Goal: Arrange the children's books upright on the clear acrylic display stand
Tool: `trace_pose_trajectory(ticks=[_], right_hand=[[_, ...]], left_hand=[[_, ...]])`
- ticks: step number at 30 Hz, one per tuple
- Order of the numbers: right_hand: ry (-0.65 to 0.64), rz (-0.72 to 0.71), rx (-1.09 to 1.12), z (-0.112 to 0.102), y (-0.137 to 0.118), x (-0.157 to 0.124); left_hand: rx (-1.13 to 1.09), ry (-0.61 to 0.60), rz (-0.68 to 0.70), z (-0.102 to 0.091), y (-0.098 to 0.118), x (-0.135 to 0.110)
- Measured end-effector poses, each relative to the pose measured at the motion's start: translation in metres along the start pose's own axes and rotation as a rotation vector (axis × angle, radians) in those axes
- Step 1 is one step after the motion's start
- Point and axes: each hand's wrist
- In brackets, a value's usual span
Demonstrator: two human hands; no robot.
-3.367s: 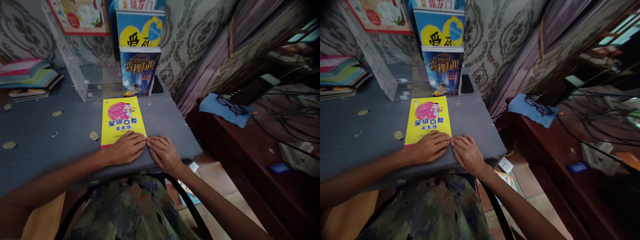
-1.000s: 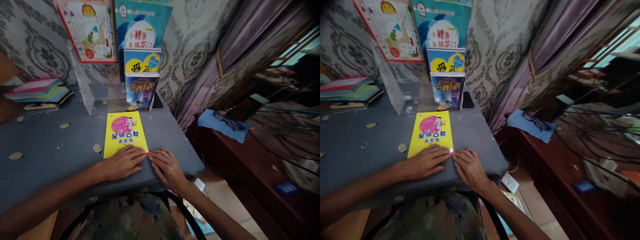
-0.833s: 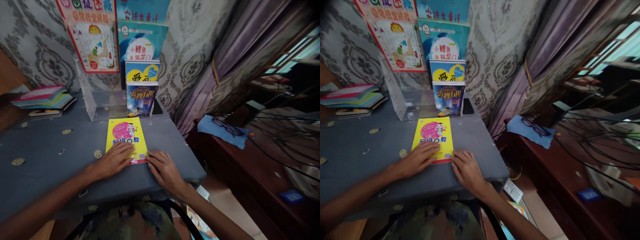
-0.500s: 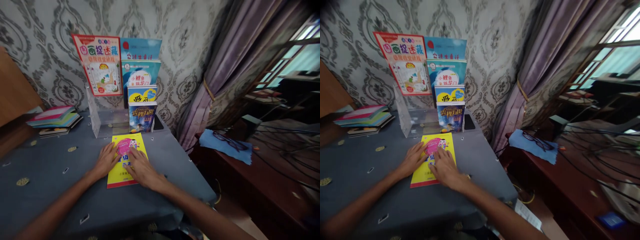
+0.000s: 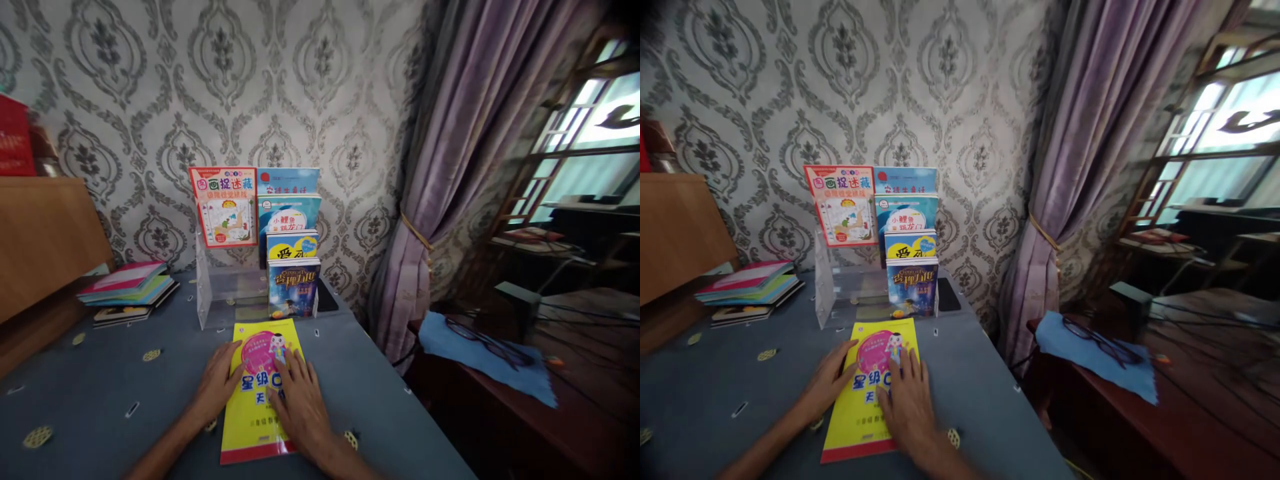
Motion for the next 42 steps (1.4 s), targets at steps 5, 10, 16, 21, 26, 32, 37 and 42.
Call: trace_pose_trajectory(ticks=[5,10,16,21,26,32,37,42], right_hand=[[0.023,-0.051,0.045,0.004,0.006,0.0],[0.102,-0.057,0.075,0.019,0.019,0.001],[0.216,0.073,0.235,0.046,0.035,0.009],[0.252,0.168,0.47,0.05,0.046,0.016],[0.188,0.202,0.808,0.034,0.046,0.027],[-0.185,0.138,1.207,0.011,0.037,0.032],[-0.237,0.132,1.299,-0.01,0.031,0.033],[-0.071,-0.057,1.195,-0.041,0.007,0.051]], left_hand=[[-0.682,0.114,-0.301,-0.002,0.013,0.007],[-0.953,0.017,-0.527,0.001,0.023,-0.001],[-1.119,0.006,-0.489,-0.003,0.033,-0.006],[-1.185,0.003,-0.458,-0.012,0.043,-0.006],[-1.228,0.033,-0.464,-0.023,0.043,-0.006],[-1.235,0.017,-0.448,-0.033,0.043,-0.006],[-1.176,-0.019,-0.423,-0.042,0.047,-0.002],[-1.01,0.015,-0.293,-0.063,0.054,0.008]])
Point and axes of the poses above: each hand's wrist, its own x-axis towards the middle knuckle, its own z-axis out of the palm, y = z × x, and after that the axes turned 9 degrees about -x, right-handed
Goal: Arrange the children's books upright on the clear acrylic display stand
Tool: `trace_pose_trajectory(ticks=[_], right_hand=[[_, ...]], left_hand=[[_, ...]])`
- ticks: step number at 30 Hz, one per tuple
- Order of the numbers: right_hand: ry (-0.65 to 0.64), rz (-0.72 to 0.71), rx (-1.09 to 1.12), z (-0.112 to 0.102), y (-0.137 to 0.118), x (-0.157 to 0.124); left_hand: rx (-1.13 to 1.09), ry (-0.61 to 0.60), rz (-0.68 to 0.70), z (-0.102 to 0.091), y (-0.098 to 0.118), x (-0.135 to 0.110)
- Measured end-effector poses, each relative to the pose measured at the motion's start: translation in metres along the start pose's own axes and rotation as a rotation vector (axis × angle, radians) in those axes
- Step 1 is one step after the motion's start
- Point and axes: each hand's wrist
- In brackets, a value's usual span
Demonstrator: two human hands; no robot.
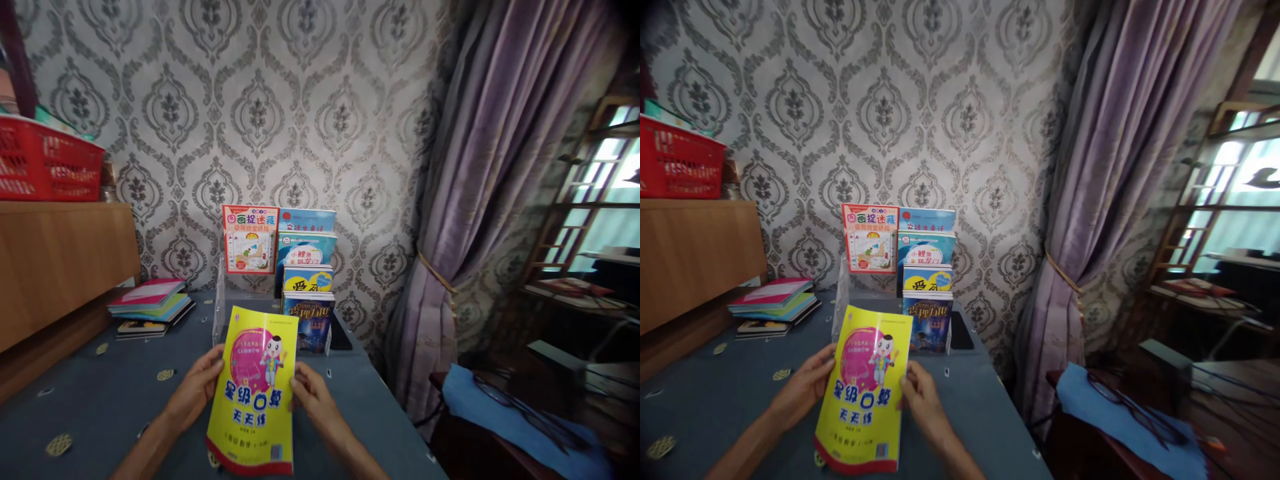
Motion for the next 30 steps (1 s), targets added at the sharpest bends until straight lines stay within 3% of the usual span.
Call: trace_pose_trajectory(ticks=[5,10,18,25,30], right_hand=[[0.053,-0.22,-0.216,0.015,-0.016,0.012],[0.048,-0.272,-0.317,0.017,-0.016,0.008],[0.119,-0.305,-0.379,0.012,-0.025,0.009],[0.134,-0.244,-0.419,0.017,0.005,0.009],[0.159,-0.255,-0.462,0.017,0.007,0.015]], left_hand=[[0.301,-0.124,0.18,0.0,0.02,-0.003],[0.489,-0.188,0.3,-0.009,0.026,-0.016],[0.587,-0.042,0.458,-0.016,0.037,-0.023],[0.602,0.01,0.426,-0.025,0.019,-0.021],[0.64,0.009,0.441,-0.027,0.02,-0.018]])
Point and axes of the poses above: each hand's wrist, its own x-axis towards the middle knuckle, its own z-axis out of the palm, y = z × x, and after that the axes turned 9 degrees about -x, right-handed
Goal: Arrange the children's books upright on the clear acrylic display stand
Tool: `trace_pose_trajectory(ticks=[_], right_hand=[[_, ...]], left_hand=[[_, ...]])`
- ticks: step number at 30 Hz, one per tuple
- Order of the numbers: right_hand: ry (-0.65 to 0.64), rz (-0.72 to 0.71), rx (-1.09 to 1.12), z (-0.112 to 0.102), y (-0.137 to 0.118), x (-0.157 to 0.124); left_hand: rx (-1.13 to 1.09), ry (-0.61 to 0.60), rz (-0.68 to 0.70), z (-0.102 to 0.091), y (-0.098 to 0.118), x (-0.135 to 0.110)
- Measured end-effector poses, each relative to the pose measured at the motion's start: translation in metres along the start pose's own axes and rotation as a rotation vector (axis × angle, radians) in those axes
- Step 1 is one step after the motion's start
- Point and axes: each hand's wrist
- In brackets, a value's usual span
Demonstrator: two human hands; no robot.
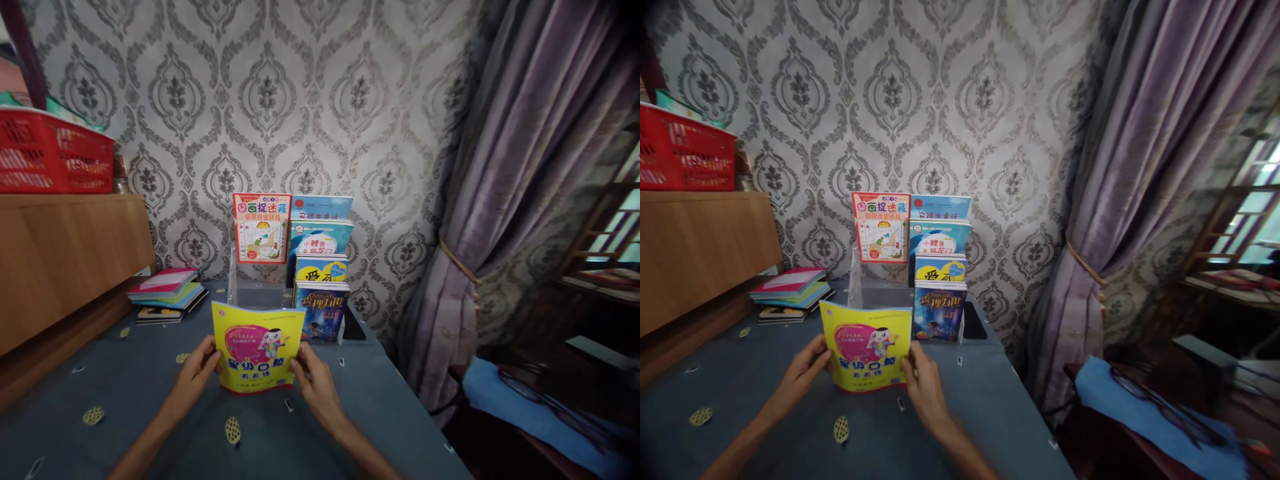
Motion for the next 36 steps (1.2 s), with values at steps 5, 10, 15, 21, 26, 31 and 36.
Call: trace_pose_trajectory(ticks=[5,10,15,21,26,31,36], right_hand=[[0.001,0.004,-0.053,0.0,-0.002,0.013],[-0.021,0.012,-0.068,0.004,0.001,0.027],[-0.034,0.026,-0.054,0.008,0.005,0.038],[0.003,0.002,-0.084,0.008,0.006,0.054],[0.011,-0.025,-0.128,0.004,0.001,0.068],[-0.01,-0.031,-0.168,0.0,-0.005,0.083],[0.01,-0.038,-0.224,-0.006,-0.011,0.101]], left_hand=[[0.023,0.047,0.0,0.001,-0.002,0.007],[0.027,0.062,-0.023,-0.001,-0.002,0.015],[0.044,0.085,-0.021,-0.004,-0.001,0.022],[0.064,0.092,-0.005,-0.009,-0.001,0.036],[0.061,0.105,0.012,-0.013,-0.003,0.052],[0.076,0.106,0.043,-0.016,0.0,0.068],[0.089,0.104,0.068,-0.018,0.01,0.084]])
Point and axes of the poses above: each hand's wrist, its own x-axis towards the middle knuckle, its own z-axis out of the palm, y = z × x, and after that the axes turned 9 degrees about -x, right-handed
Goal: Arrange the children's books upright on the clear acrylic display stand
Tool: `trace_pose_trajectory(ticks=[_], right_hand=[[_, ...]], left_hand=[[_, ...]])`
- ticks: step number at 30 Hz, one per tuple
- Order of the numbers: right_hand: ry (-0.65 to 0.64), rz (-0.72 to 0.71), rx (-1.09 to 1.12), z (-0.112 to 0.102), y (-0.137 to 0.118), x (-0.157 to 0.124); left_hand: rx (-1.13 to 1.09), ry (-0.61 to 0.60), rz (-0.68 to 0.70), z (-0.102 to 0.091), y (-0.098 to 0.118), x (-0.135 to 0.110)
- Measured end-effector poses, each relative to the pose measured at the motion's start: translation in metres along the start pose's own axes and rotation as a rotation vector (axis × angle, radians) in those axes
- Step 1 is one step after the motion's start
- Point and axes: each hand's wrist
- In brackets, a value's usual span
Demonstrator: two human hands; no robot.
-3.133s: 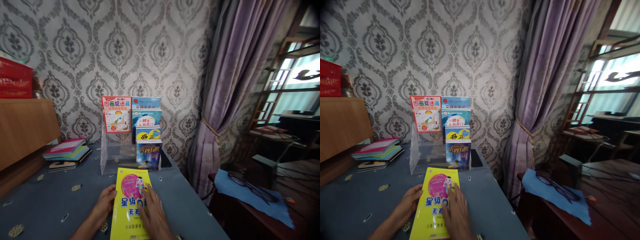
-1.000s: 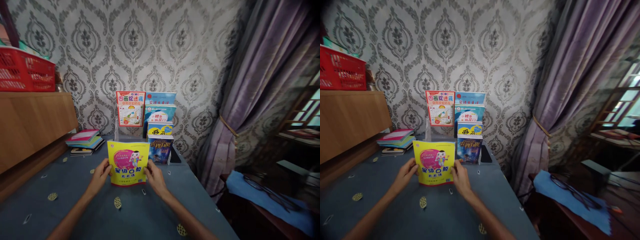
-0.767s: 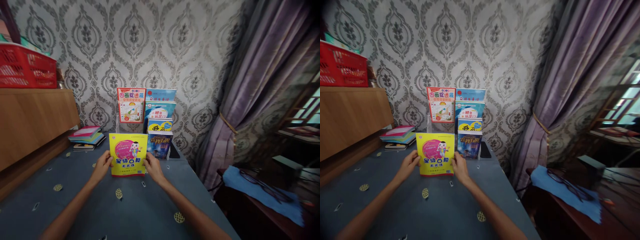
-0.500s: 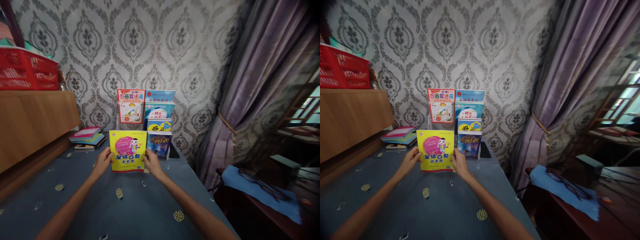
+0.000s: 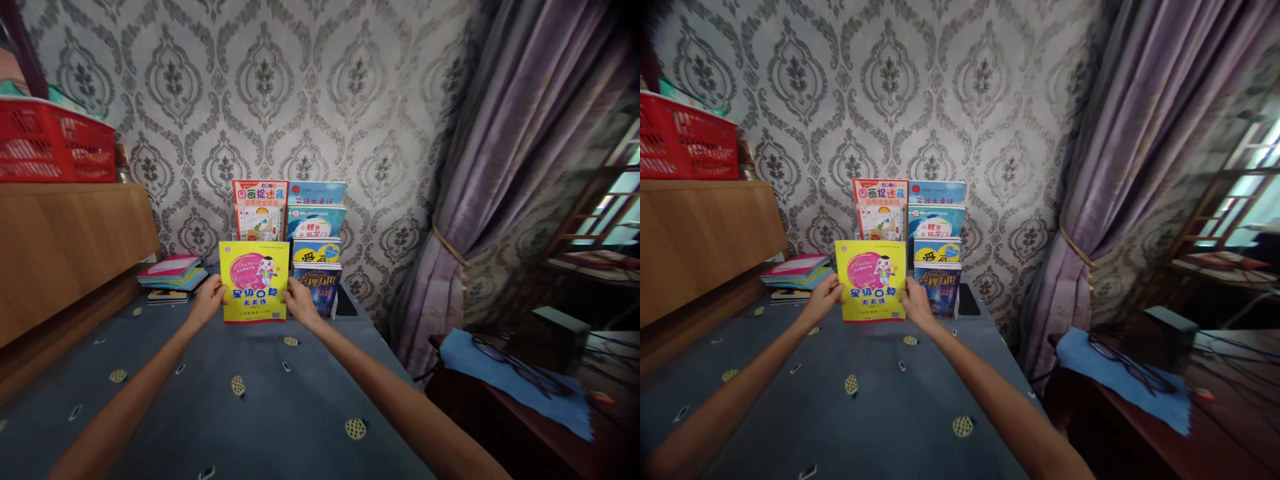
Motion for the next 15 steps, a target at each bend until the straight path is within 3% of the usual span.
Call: trace_pose_trajectory(ticks=[15], right_hand=[[0.058,-0.084,-0.194,-0.033,-0.03,0.053]], left_hand=[[-0.004,0.034,0.096,-0.008,0.031,0.057]])
Point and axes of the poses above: each hand's wrist, its own x-axis towards the middle knuckle, its own z-axis out of the palm, y = z × x, and after that the axes turned 9 degrees about -x, right-handed
